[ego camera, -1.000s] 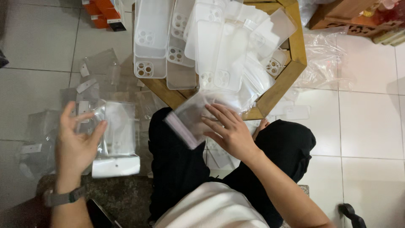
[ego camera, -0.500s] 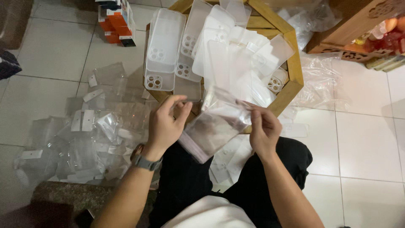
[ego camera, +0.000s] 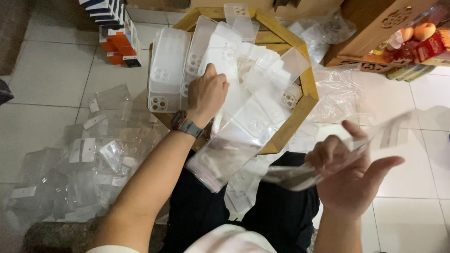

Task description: The person sits on the floor and repeatedly picks up translucent phone cases, places each into a small plastic bag, and seals the bag. The person handles the cases and bags one at a time, stacking the sealed packages on the lap.

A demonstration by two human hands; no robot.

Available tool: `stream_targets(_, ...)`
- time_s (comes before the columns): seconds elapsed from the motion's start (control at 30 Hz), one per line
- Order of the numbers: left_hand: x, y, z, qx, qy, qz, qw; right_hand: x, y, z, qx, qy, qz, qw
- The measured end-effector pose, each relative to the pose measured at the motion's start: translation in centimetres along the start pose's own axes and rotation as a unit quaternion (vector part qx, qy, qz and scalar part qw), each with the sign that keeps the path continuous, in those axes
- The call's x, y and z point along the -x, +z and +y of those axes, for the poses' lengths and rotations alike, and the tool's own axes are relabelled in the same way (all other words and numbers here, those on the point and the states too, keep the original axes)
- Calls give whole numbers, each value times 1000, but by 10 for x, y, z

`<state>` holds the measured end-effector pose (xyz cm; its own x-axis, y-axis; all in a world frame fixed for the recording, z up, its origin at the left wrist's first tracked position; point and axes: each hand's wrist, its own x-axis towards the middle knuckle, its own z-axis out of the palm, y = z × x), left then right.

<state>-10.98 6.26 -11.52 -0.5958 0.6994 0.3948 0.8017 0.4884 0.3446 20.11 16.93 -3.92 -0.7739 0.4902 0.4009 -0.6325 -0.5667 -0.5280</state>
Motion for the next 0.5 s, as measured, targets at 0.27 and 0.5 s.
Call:
stream_targets(0.27,1,-85,-12,92,87,206,970,34,-21,7,267,208,212,917)
stream_targets(0.5,15,-172,31,163,196,215,943,30,-7,28,399,215,202,868)
